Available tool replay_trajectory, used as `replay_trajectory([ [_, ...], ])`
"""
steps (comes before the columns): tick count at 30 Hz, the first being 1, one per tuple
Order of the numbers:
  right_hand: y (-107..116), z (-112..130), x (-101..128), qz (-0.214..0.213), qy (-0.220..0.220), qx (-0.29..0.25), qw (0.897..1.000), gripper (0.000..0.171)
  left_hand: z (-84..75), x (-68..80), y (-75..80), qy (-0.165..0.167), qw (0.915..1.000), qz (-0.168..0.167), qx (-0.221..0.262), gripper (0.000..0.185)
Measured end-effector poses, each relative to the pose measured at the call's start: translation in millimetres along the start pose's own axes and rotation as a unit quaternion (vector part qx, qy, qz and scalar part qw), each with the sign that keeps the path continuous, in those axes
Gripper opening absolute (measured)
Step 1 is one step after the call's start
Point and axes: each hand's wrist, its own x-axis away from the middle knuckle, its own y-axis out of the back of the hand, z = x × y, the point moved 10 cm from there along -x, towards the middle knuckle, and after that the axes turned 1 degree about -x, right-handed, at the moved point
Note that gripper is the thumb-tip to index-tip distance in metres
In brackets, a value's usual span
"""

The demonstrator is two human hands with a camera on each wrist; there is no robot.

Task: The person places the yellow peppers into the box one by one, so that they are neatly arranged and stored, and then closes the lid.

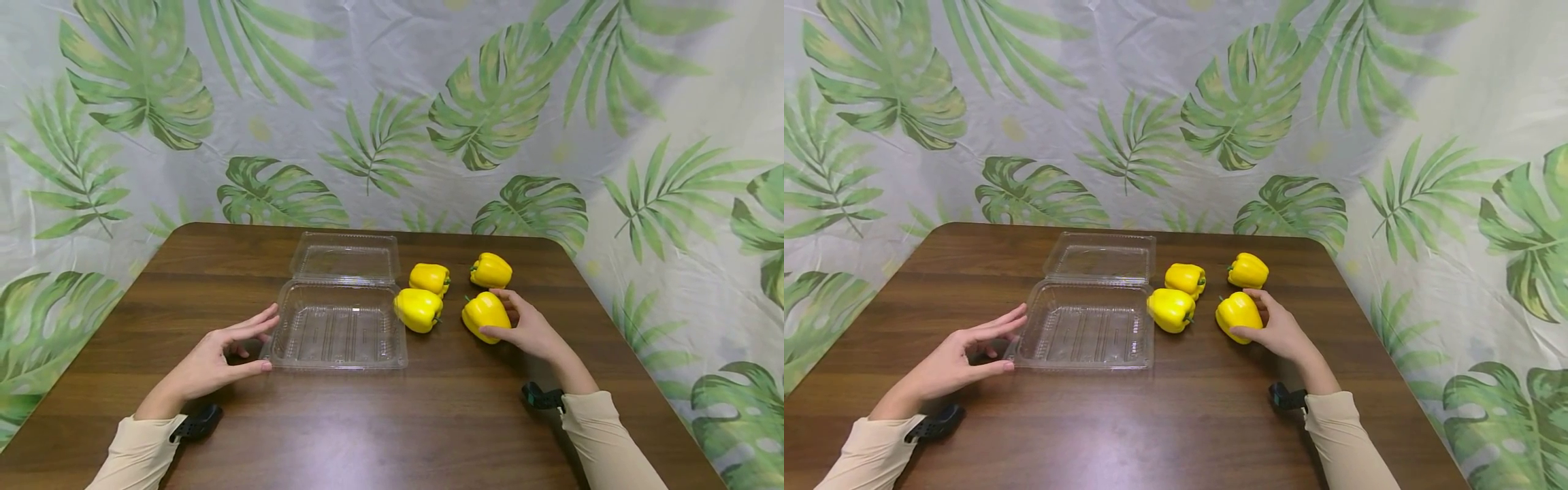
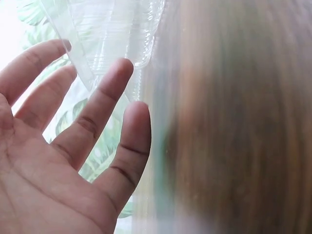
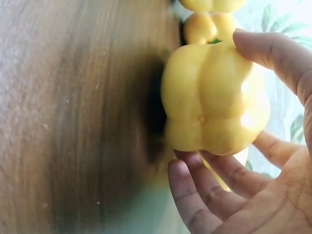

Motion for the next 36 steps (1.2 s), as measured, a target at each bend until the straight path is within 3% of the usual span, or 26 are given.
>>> replay_trajectory([
  [16,19.0,29.7,-7.7,0.018,0.014,-0.020,1.000,0.086,1.4,0.7,0.2,0.003,1.0000,0.006,0.005,0.069],
  [36,9.3,118.6,-41.0,0.096,0.103,-0.042,0.989,0.083,3.2,0.6,1.1,0.002,1.0000,0.003,0.009,0.069],
])
